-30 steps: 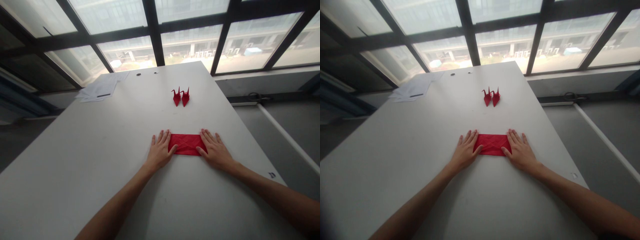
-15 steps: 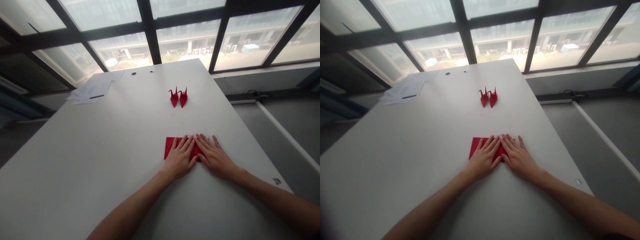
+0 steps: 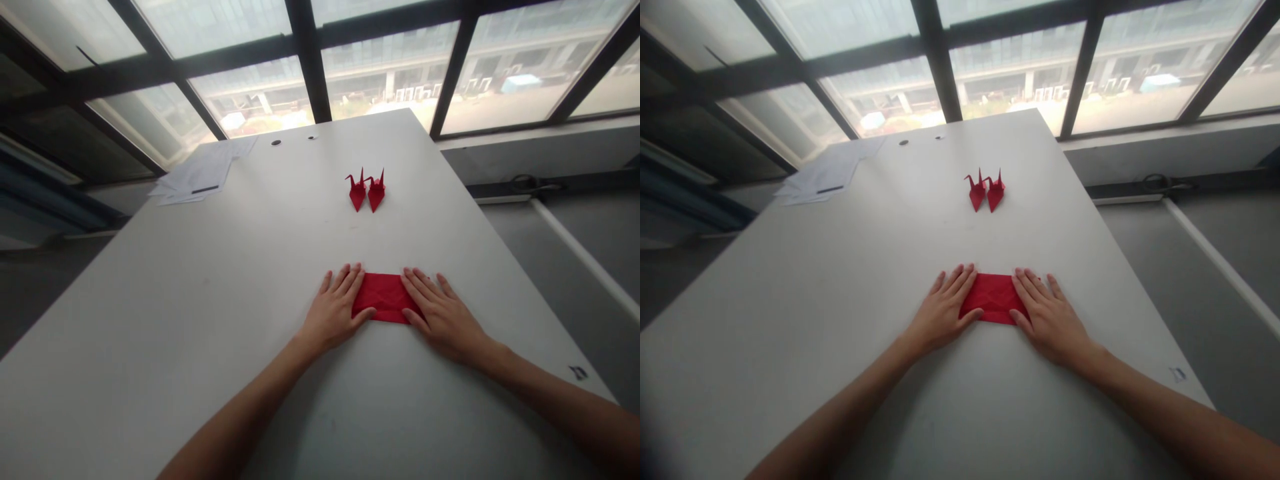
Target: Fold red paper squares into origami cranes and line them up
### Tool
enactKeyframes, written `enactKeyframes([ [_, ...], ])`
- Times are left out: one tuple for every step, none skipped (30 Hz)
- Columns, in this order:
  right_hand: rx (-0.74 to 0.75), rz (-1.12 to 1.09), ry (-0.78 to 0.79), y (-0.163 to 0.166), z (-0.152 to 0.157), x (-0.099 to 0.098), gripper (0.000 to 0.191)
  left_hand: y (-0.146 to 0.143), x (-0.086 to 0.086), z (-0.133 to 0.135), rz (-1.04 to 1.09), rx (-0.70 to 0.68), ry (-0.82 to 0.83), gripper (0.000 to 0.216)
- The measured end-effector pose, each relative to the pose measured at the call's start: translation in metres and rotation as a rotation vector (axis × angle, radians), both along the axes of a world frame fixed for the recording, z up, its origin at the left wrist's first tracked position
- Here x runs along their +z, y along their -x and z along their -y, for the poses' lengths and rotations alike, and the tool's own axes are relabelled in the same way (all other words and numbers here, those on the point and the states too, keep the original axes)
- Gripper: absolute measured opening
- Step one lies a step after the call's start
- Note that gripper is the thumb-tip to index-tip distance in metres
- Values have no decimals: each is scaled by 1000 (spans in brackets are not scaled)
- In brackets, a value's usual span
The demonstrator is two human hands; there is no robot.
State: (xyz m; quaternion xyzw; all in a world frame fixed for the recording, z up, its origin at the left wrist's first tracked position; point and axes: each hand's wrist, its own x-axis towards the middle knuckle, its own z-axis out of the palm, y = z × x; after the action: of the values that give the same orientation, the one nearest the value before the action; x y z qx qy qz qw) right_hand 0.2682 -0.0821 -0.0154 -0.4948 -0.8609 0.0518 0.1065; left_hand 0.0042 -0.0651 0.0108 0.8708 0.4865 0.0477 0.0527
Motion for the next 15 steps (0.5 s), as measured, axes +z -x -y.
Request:
enactKeyframes([
  [0,-5,9,0,0,1,70,5,1,-1,0,-13,13,81],
  [3,-12,18,0,0,1,72,10,1,-1,1,-31,27,85],
  [7,-22,26,-1,0,2,74,13,2,-2,4,-50,40,90],
  [15,-34,34,-1,-1,4,78,16,3,-3,9,-69,50,95],
  [25,-47,40,-2,-1,5,81,17,4,-3,15,-86,57,98],
  [36,-61,47,-2,-1,7,84,18,5,-3,22,-100,60,100],
  [48,-76,54,-3,-1,9,86,19,6,-3,29,-113,61,99],
  [60,-90,63,-3,-1,10,87,19,7,-3,38,-123,59,96],
  [71,-104,73,-4,-1,12,86,19,8,-3,48,-131,54,91],
  [80,-119,83,-4,-2,13,84,19,9,-3,58,-139,47,85],
  [88,-135,92,-5,-2,14,81,18,10,-3,67,-146,38,78],
  [97,-152,101,-5,-2,14,77,18,11,-3,76,-152,29,72],
  [105,-170,107,-6,-3,15,72,18,12,-4,85,-159,19,66],
  [111,-189,110,-6,-3,15,68,18,13,-4,90,-169,8,62],
  [113,-206,108,-7,-3,15,63,17,14,-5,91,-184,-5,58],
])
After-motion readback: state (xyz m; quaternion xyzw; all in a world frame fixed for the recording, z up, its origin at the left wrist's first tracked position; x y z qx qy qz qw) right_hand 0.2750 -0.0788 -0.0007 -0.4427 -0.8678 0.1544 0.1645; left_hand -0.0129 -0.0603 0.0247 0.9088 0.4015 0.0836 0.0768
